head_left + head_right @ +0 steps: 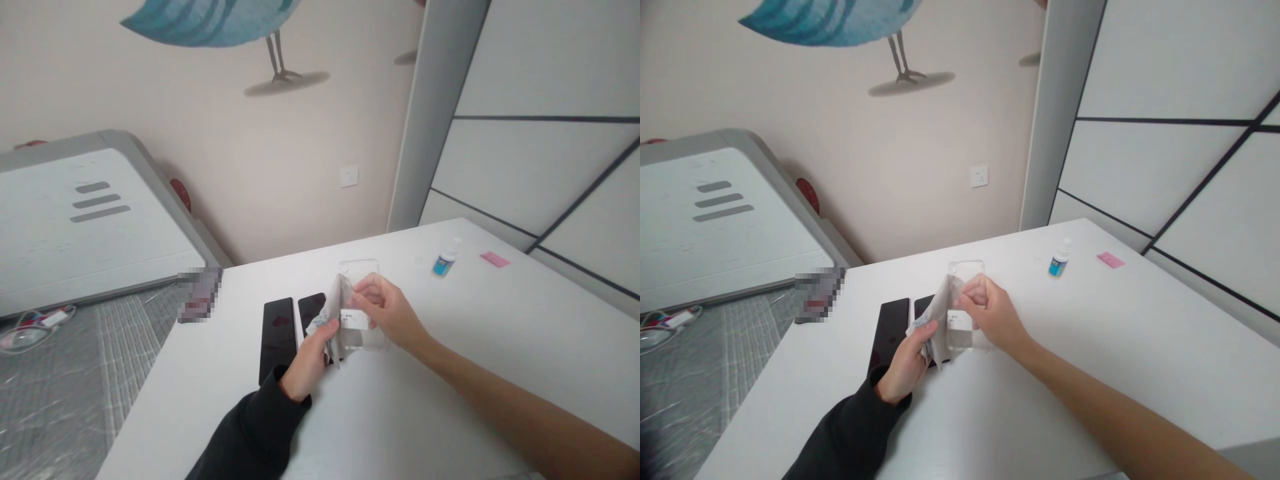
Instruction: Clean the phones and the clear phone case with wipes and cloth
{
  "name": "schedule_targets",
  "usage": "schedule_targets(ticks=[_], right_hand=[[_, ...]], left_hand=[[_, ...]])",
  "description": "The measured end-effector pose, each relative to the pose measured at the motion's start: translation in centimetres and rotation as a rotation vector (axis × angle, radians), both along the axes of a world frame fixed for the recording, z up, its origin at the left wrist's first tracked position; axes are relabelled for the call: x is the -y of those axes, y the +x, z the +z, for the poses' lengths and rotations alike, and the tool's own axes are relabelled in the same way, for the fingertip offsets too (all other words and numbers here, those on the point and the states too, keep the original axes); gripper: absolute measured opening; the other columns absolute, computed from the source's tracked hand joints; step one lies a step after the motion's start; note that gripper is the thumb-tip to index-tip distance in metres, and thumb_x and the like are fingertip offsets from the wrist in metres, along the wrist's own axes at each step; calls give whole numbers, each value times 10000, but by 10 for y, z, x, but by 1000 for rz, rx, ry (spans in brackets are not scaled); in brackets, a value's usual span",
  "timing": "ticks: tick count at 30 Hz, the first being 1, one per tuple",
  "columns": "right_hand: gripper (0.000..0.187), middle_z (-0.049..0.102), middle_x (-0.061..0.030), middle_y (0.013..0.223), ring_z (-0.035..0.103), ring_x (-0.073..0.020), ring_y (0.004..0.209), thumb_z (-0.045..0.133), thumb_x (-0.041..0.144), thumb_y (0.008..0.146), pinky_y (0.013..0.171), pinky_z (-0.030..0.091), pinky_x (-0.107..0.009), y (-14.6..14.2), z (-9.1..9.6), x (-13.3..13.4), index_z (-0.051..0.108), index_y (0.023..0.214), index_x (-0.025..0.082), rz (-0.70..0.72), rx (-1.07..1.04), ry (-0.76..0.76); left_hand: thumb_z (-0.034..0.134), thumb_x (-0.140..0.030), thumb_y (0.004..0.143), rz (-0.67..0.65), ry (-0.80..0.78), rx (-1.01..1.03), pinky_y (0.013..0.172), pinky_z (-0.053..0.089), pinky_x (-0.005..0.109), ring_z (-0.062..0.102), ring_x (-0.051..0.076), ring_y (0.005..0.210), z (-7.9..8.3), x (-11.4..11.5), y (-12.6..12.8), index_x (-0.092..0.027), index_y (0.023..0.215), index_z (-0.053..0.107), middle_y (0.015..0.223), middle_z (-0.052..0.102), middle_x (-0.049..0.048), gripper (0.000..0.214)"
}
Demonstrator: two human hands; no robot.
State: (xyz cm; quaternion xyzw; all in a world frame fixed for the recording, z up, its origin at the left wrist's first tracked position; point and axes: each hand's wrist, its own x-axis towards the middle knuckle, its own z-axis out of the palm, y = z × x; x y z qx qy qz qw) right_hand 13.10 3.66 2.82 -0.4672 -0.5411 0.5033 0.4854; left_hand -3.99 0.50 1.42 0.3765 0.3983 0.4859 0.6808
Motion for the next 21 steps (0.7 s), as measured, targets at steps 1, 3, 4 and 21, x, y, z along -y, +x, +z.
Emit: schedule_targets(ticks=[1,3,4,21], right_hand=[[322,733,-48,777,692,-207,668,722,475,777,404,433,-237,-2,-1,3,537,892,239,82,5,-29],[312,741,-39,774,656,-173,601,738,440,782,400,417,-226,-7,-4,10,526,892,239,271,6,-105],[312,744,-34,769,641,-159,579,748,427,782,404,416,-222,-9,-5,13,521,885,238,363,-3,-142],[426,672,11,711,633,-183,605,811,563,746,529,445,-290,7,-17,-7,591,916,240,104,185,11]], left_hand=[[804,-503,718,27,-5,-16,1018,507,400,700,329,1100,-2,-2,-1,-159,941,798,1046,803,90,410],[791,-515,727,85,1,-18,995,518,397,710,314,1062,-2,-5,-6,-171,916,786,992,806,73,392],[779,-518,740,113,12,-18,1002,513,395,707,308,1067,0,-7,-8,-180,903,781,972,806,62,375],[856,-426,763,-26,26,-15,1079,466,416,703,290,1112,28,-14,-16,-174,1072,777,1083,795,92,406]])
